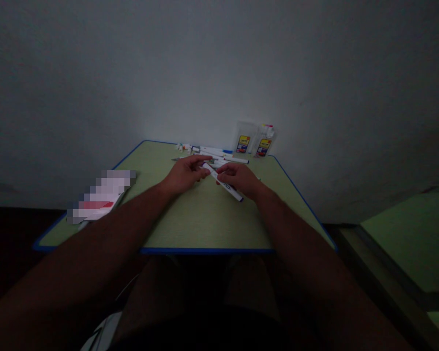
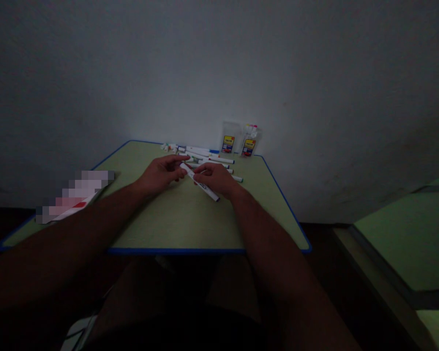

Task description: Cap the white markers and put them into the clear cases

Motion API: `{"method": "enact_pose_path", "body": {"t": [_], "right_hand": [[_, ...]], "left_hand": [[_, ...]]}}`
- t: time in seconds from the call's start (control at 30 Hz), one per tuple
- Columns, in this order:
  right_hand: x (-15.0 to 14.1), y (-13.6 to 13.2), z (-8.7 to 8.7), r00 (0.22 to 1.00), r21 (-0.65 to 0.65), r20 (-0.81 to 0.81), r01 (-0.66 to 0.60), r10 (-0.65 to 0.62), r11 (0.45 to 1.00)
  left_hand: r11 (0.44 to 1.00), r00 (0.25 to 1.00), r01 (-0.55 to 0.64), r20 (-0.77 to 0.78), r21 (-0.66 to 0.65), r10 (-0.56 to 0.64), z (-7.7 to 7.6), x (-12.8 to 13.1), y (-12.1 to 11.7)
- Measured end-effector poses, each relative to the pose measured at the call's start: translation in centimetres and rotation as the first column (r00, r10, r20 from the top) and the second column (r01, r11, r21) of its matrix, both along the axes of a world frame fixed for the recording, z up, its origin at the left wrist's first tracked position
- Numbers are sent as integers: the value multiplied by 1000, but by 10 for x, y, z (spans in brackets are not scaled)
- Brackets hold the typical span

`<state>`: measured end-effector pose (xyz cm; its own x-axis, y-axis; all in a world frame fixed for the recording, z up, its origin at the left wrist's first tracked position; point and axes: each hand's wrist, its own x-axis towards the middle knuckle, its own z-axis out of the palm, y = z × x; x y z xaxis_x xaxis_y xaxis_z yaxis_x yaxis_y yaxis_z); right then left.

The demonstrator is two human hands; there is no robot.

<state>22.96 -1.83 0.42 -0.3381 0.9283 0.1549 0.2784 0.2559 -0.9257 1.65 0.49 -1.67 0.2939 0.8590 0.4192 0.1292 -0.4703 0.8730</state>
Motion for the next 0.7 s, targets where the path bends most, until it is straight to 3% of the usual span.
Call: {"method": "enact_pose_path", "body": {"t": [0.13,0.3,0.7], "right_hand": [[2,4,-1,996,-45,-65,54,-57,998],[6,8,0,981,-47,-149,118,-124,992],[12,10,2,941,-75,-287,164,-179,984]], "left_hand": [[991,978,-90,-180,103,107,0,-5,2],[966,865,-173,-440,190,242,3,-13,2],[988,801,-130,-577,88,157,-1,-18,4]]}}
